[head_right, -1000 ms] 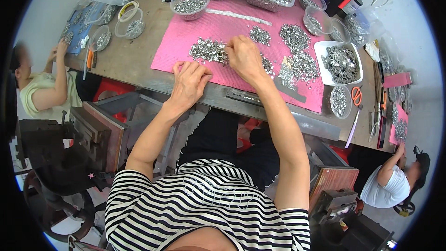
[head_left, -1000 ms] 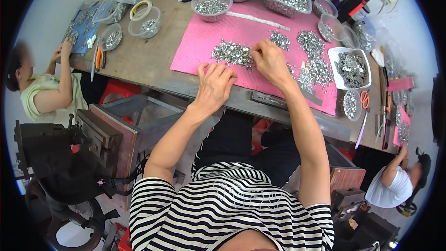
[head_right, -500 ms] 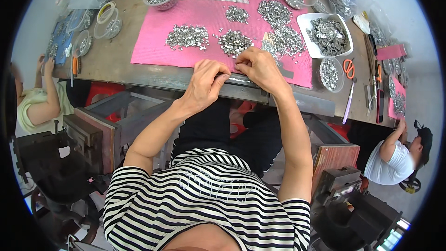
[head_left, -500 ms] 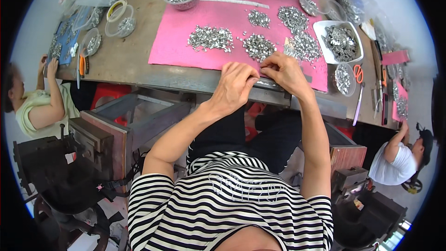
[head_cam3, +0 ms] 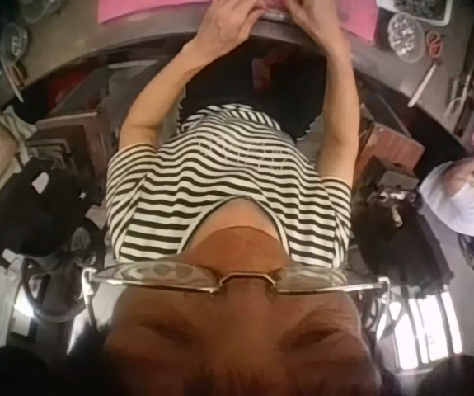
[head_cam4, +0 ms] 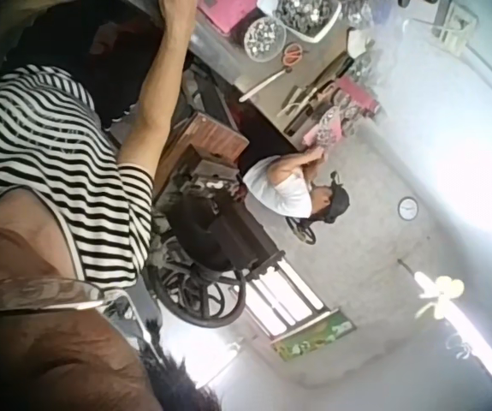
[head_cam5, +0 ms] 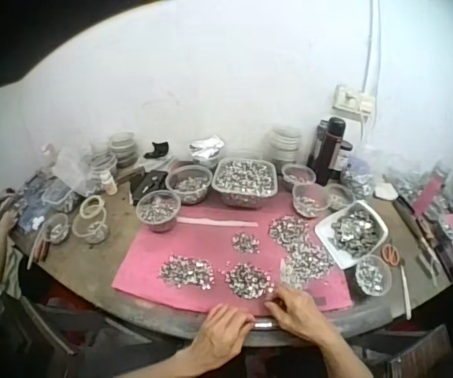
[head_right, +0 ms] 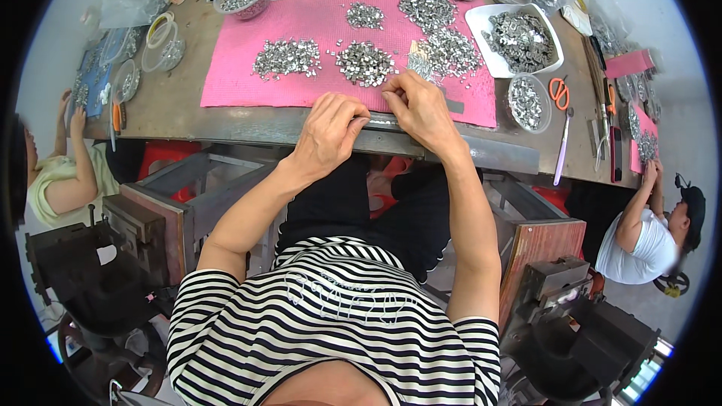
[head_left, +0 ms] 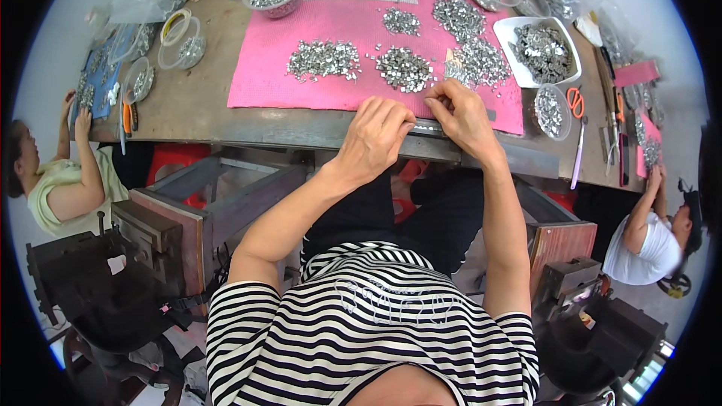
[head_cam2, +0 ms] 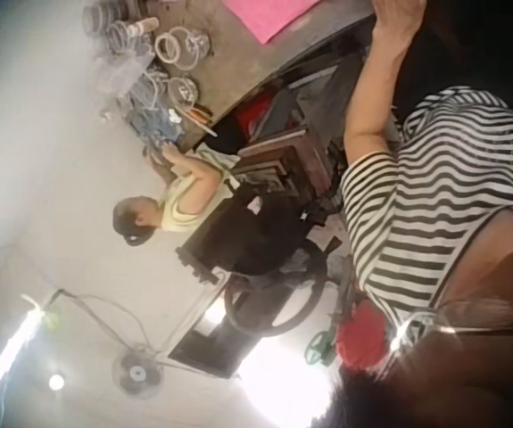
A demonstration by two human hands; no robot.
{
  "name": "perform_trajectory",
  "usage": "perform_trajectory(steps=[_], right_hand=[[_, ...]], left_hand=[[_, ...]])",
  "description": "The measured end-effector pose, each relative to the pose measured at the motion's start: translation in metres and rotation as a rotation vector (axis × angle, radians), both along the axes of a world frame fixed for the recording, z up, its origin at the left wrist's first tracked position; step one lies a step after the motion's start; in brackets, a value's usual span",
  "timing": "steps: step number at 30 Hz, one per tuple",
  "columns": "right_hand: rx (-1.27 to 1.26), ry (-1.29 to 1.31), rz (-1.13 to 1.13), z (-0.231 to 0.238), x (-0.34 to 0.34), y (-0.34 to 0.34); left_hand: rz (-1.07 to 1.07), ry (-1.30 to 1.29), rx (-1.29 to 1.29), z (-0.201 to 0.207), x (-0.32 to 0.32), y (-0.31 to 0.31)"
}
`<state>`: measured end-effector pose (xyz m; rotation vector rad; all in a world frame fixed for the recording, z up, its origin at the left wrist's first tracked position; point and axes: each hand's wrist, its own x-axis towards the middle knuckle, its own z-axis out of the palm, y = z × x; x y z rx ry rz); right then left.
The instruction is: The person loads small metal pieces into a metal mold bar by hand on a workbench. The person then inserts the mold bar into a manual press machine and rotates the wheel to press the pieces before returning to the workbench to repeat the process.
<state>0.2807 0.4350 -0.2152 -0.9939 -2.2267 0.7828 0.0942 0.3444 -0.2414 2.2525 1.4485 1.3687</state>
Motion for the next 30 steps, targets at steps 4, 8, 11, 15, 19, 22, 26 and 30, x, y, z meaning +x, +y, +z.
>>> perform_trajectory(steps=[4,8,11,15,19,22,26,30], right_hand=[[0.021,0.069,-0.030,0.002,0.007,-0.004],[0.136,-0.037,-0.016,-0.007,0.006,0.004],[0.028,-0.116,0.001,0.001,0.008,0.005],[-0.017,-0.103,-0.009,0.001,0.007,0.006],[0.035,-0.130,-0.020,-0.002,0.006,0.004],[0.107,-0.099,-0.056,-0.002,0.003,0.000],[0.046,0.084,0.016,0.001,-0.001,-0.014],[-0.025,0.090,0.017,0.008,-0.003,-0.030]], left_hand=[[0.012,0.061,-0.050,0.005,0.002,-0.002],[0.042,0.113,0.039,0.009,-0.001,-0.007],[0.068,0.079,0.000,0.000,0.003,-0.009],[0.079,0.029,0.019,0.000,-0.001,-0.015],[0.290,-0.029,0.041,-0.001,-0.051,-0.016],[0.542,0.160,-0.014,0.003,-0.095,-0.013],[0.563,0.224,-0.007,-0.002,-0.112,-0.003],[0.562,0.274,-0.023,-0.002,-0.117,0.001]])
